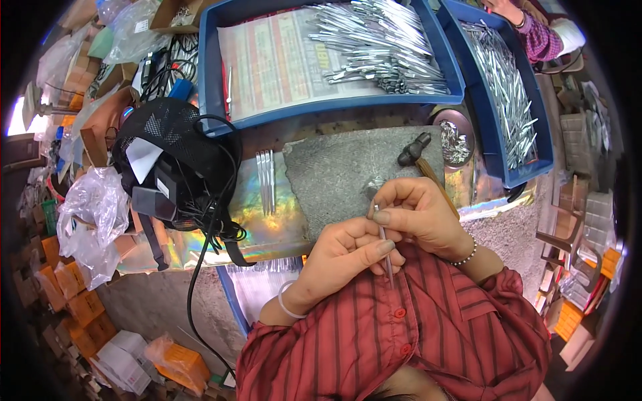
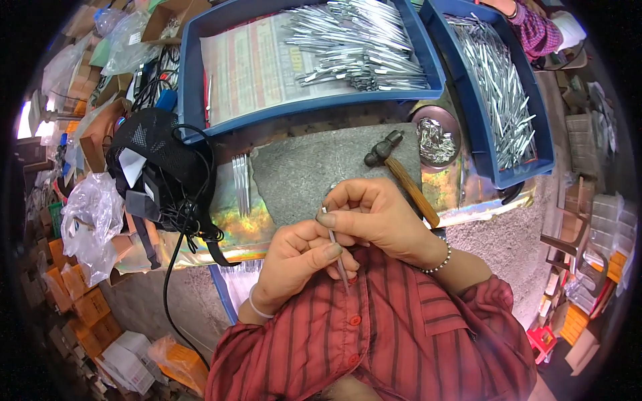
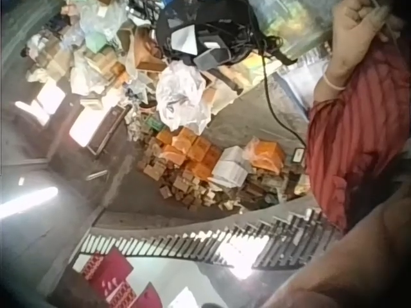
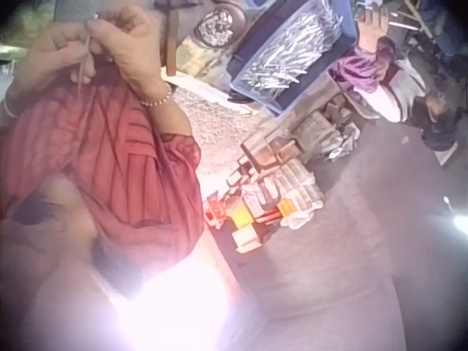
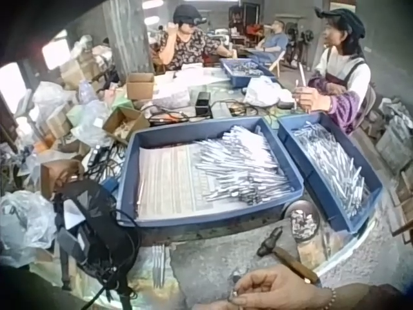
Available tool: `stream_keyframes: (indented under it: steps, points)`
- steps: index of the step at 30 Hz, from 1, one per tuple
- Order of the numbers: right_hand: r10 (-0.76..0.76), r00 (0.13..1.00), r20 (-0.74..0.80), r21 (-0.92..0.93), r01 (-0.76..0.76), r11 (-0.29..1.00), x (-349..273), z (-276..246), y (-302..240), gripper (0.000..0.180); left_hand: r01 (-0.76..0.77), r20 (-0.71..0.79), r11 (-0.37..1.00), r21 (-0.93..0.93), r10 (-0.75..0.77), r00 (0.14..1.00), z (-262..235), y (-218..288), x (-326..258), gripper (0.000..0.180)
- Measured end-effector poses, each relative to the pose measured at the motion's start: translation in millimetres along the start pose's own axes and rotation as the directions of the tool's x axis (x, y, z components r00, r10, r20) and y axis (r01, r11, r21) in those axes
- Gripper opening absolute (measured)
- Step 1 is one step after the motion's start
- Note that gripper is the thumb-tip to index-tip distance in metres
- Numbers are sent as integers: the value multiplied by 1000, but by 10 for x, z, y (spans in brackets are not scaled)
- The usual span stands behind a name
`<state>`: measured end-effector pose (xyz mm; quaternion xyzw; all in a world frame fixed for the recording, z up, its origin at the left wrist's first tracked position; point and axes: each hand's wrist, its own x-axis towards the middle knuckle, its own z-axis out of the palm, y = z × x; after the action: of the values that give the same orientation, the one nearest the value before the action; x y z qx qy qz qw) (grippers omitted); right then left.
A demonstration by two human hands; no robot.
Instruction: Assembling small metal components using a hammer and a precision punch tool on a stone base.
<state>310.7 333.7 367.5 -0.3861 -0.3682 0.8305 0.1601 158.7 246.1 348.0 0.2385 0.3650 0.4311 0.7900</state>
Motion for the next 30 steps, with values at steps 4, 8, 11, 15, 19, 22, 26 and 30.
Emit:
stream_keyframes:
  steps: [4,8,11,15,19,22,26,30]
  points:
    - [6,1000,11,-6,-6,1000,39,16,8,10,-3,11,999,-40,3,1000,-39,-1,-5,22]
    - [20,1000,6,1,-20,1000,62,29,12,10,-6,13,999,-43,6,1000,-73,-8,-10,22]
    - [20,1000,6,4,-20,1000,81,39,38,10,-14,4,1000,-28,14,1000,-85,-3,-20,21]
    - [18,1000,15,7,-18,1000,93,62,32,10,-16,30,998,-67,18,999,-133,-37,-35,22]
    - [19,1000,14,3,-19,1000,97,63,45,10,-28,30,998,-55,30,999,-143,-44,-43,22]
    - [16,1000,19,-10,-15,1000,96,65,41,10,-28,22,998,-51,29,999,-144,-39,-51,22]
    - [9,1000,20,-31,-8,999,89,80,28,14,-30,9,998,-60,30,999,-143,-54,-61,21]
    - [6,1000,21,-25,-6,1000,84,89,34,14,-27,4,997,-71,27,1000,-128,-44,-80,21]
